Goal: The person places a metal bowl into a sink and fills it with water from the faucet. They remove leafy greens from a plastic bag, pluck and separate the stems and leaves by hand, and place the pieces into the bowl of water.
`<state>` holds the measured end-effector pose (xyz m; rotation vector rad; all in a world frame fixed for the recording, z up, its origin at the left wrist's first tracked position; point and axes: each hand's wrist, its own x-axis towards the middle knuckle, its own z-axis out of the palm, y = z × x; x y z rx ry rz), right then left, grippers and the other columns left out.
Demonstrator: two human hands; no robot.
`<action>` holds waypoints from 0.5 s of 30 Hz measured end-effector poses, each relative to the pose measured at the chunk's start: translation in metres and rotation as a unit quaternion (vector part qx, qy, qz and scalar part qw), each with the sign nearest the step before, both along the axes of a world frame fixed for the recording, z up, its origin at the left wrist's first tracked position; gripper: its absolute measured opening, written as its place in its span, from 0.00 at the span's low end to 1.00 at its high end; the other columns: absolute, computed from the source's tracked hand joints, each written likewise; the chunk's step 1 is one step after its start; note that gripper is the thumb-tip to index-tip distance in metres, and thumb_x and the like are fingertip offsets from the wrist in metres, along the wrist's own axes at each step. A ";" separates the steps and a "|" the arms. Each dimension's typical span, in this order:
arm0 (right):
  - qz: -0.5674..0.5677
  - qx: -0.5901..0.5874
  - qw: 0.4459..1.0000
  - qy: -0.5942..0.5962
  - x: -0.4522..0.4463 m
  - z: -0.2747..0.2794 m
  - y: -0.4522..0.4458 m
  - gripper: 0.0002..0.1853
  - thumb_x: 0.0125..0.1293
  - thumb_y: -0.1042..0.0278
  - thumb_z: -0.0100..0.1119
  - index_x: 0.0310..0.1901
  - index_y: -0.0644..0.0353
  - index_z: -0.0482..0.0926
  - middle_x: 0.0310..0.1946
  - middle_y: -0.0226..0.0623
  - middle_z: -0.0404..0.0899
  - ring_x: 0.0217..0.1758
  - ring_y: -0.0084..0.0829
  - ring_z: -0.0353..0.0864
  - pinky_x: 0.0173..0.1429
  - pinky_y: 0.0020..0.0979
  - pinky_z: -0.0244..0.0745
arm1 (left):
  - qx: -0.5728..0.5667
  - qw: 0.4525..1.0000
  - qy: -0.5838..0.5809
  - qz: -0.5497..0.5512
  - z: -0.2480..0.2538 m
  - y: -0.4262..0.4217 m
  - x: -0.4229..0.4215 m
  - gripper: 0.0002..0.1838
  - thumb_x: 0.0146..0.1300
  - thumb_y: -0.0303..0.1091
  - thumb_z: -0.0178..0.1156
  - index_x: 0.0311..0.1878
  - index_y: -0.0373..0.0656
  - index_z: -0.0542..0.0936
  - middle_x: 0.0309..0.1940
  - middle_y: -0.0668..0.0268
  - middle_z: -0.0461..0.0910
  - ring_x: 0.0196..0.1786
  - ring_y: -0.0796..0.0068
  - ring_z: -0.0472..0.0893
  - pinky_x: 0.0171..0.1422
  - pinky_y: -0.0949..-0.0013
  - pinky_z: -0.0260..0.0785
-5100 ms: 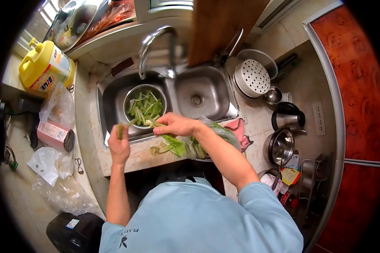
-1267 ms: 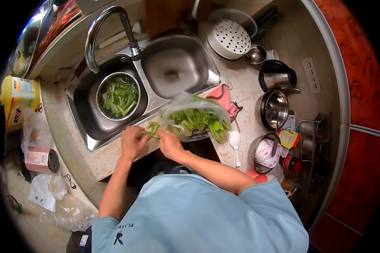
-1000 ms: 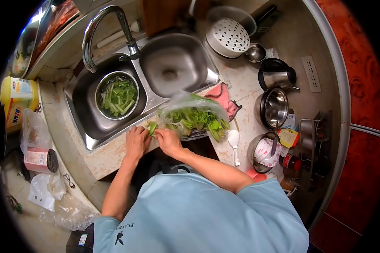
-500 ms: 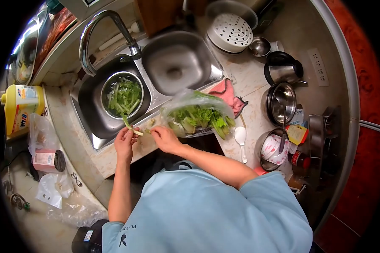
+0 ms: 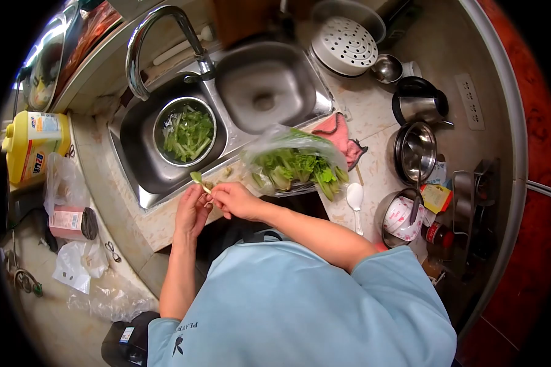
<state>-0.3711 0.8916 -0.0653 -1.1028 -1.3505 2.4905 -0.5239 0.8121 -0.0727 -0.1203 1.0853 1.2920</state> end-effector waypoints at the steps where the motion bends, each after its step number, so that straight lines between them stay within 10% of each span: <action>1: -0.036 -0.119 0.991 0.052 0.000 0.002 0.001 0.13 0.72 0.64 0.45 0.42 0.66 0.75 0.27 0.29 0.72 0.23 0.18 0.68 0.24 0.24 0.66 | -0.001 1.000 0.001 0.003 0.010 0.003 0.003 0.09 0.67 0.36 0.59 0.45 0.43 0.77 0.32 0.71 0.78 0.32 0.82 0.76 0.36 0.76 0.68; 7: -0.067 -0.305 0.943 0.112 0.001 0.025 0.008 0.14 0.72 0.64 0.41 0.42 0.63 0.75 0.25 0.27 0.68 0.20 0.18 0.61 0.25 0.26 0.65 | 0.077 0.997 0.006 -0.001 0.008 0.002 0.003 0.19 0.68 0.39 0.58 0.56 0.36 0.75 0.34 0.67 0.80 0.32 0.80 0.76 0.38 0.75 0.68; 15: -0.018 -0.322 0.943 0.083 0.005 0.008 0.008 0.12 0.68 0.63 0.44 0.33 0.60 0.74 0.22 0.26 0.70 0.20 0.20 0.66 0.27 0.26 0.66 | 0.014 0.973 0.229 0.010 0.005 0.000 0.012 0.13 0.63 0.37 0.65 0.38 0.33 0.82 0.27 0.66 0.80 0.26 0.80 0.76 0.32 0.76 0.69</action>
